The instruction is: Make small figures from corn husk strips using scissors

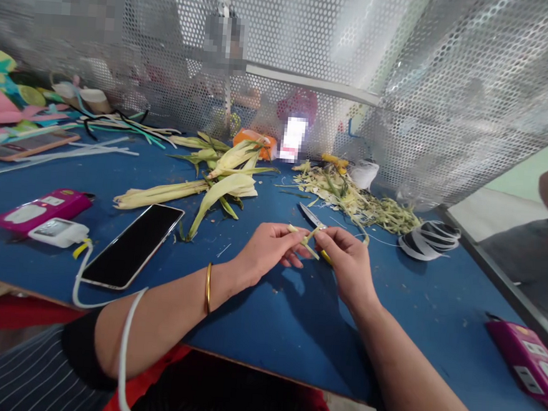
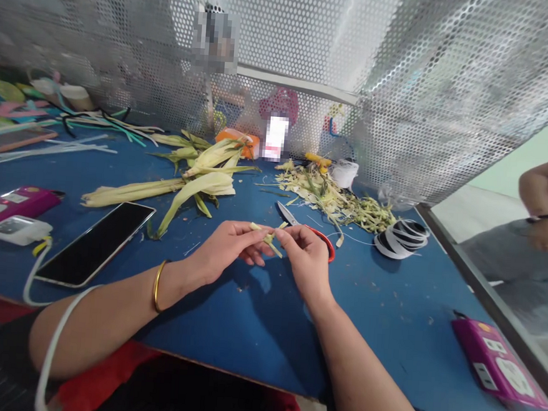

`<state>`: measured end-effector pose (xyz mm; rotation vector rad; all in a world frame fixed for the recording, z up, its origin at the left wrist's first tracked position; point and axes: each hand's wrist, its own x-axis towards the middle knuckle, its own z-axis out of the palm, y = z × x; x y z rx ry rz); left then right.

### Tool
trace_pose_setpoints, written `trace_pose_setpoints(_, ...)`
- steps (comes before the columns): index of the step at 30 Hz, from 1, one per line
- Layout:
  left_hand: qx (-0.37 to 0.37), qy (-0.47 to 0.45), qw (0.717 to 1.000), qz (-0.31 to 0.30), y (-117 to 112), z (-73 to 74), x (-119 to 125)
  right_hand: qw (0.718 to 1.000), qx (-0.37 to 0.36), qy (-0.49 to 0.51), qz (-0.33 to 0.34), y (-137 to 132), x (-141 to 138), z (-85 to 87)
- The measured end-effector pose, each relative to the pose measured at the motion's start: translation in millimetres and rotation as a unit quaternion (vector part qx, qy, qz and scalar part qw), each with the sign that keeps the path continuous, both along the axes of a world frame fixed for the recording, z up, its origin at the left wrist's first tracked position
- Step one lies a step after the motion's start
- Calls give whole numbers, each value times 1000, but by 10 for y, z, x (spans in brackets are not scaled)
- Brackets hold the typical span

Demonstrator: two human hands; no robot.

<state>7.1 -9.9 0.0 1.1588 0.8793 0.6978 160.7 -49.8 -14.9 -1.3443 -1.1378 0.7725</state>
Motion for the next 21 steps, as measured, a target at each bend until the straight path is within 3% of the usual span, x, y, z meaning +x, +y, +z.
trace_pose_setpoints(12, 1, 2, 999, -40, 2, 32, -18, 1000, -12, -7, -6, -15, 9, -4)
trace_pose_setpoints(21, -23, 2, 1000, -17, 14, 35, 0, 1000, -7, 10, 23, -30, -19, -12)
